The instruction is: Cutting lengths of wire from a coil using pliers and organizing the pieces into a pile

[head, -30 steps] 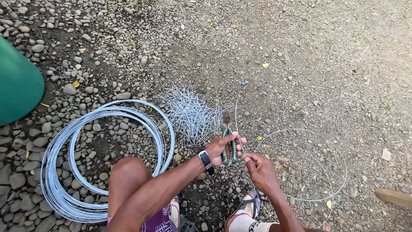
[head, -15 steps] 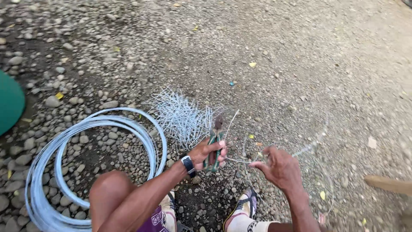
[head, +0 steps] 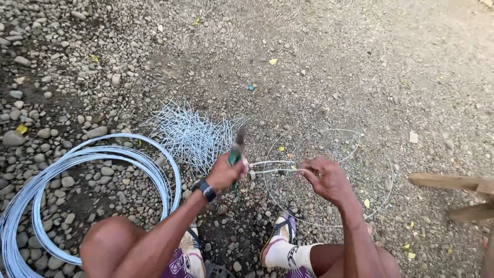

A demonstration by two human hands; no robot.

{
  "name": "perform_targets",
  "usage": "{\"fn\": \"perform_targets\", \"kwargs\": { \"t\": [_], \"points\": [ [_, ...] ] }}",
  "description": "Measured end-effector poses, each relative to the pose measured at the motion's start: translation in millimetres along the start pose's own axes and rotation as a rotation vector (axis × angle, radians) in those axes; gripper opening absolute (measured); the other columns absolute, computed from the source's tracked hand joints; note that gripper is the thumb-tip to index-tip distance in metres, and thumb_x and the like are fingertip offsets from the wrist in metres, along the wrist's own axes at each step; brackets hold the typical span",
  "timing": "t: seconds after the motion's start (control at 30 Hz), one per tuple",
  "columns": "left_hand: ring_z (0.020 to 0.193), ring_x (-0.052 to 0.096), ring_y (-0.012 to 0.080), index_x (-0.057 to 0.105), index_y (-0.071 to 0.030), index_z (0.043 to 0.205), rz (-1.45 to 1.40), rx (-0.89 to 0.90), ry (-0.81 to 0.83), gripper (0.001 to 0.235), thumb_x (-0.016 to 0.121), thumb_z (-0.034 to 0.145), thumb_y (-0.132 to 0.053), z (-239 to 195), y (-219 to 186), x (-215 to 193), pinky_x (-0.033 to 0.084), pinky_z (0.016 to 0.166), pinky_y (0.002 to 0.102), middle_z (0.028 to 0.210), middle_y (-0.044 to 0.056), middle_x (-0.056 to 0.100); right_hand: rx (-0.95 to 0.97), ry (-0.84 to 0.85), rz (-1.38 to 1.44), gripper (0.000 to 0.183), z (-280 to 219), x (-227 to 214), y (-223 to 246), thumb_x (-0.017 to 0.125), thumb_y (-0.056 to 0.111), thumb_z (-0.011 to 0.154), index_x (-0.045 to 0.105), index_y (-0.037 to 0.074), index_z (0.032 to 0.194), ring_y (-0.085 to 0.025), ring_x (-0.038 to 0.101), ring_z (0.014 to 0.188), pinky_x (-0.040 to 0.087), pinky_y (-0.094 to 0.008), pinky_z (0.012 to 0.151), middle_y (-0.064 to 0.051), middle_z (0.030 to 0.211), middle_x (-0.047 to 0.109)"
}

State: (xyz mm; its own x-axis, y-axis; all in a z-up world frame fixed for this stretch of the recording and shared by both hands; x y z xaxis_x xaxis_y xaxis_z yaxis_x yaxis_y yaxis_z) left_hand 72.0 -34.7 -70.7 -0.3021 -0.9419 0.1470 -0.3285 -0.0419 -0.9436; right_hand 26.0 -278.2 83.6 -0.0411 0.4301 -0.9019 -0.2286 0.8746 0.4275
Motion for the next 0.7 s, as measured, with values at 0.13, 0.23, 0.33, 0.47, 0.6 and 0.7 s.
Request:
{"fn": "perform_targets", "kwargs": {
  "t": [0.13,0.23,0.33,0.47,0.6,0.7],
  "points": [
    [0.048,0.069,0.0196,0.070,0.000,0.080,-0.015,0.022,-0.153,0.017,0.060,0.090,-0.010,-4,-18,-11,0.060,0.047,0.031,0.060,0.015,0.071,0.014,-0.051,-0.051,0.010,2,22,-17,0.078,0.026,0.085,0.078,0.017,0.085,-0.028,0.073,0.066,0.057,-0.039,0.069,-0.008,0.077,0.077],
    [0.054,0.072,0.0208,0.072,-0.003,0.081,0.051,0.059,-0.231,0.012,0.067,0.088,-0.012,-1,18,-17,0.058,0.053,0.033,0.062,0.013,0.072,0.198,-0.165,0.070,0.002,1,35,-36,0.078,0.026,0.083,0.078,0.024,0.082,-0.009,0.062,0.051,0.052,-0.025,0.057,0.004,0.062,0.069],
    [0.072,0.074,0.0281,0.072,-0.005,0.090,0.370,0.022,0.051,0.020,0.067,0.092,-0.025,-17,18,12,0.057,0.072,0.039,0.071,0.012,0.074,0.428,-0.240,0.249,0.006,-2,42,-39,0.074,0.016,0.087,0.080,0.014,0.088,-0.012,0.056,0.051,0.046,-0.026,0.052,-0.003,0.062,0.068],
    [0.099,0.070,0.0454,0.067,0.000,0.110,0.651,0.028,0.277,0.036,0.070,0.091,-0.030,-30,24,44,0.056,0.083,0.051,0.097,0.024,0.073,0.499,-0.276,0.460,0.013,-1,49,-22,0.071,0.010,0.086,0.080,0.010,0.095,-0.004,0.046,0.054,0.037,-0.021,0.049,0.001,0.062,0.062],
    [0.093,0.070,0.0405,0.065,0.002,0.118,0.570,0.022,0.330,0.037,0.067,0.096,-0.027,-18,45,57,0.056,0.082,0.046,0.099,0.022,0.070,0.489,-0.286,0.535,0.010,0,62,-24,0.073,0.005,0.086,0.079,0.007,0.094,-0.005,0.047,0.054,0.040,-0.021,0.048,-0.003,0.063,0.065],
    [0.077,0.065,0.0322,0.065,0.002,0.113,0.516,0.039,0.327,0.029,0.066,0.098,-0.024,-20,31,56,0.054,0.071,0.040,0.087,0.015,0.066,0.494,-0.279,0.566,0.011,2,64,-11,0.070,0.006,0.086,0.079,0.005,0.094,-0.005,0.046,0.057,0.039,-0.020,0.052,-0.002,0.064,0.063]
  ]
}}
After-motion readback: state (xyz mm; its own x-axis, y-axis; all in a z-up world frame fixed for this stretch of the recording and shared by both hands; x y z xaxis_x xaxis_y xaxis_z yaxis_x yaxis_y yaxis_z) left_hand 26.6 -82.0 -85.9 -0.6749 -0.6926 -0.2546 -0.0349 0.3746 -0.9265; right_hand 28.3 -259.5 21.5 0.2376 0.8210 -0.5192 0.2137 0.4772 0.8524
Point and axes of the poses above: each hand's wrist, its own z-axis towards the middle knuckle, its own x-axis out of the palm, y = z × x, the point moved 8 cm from there along z, towards the middle knuckle
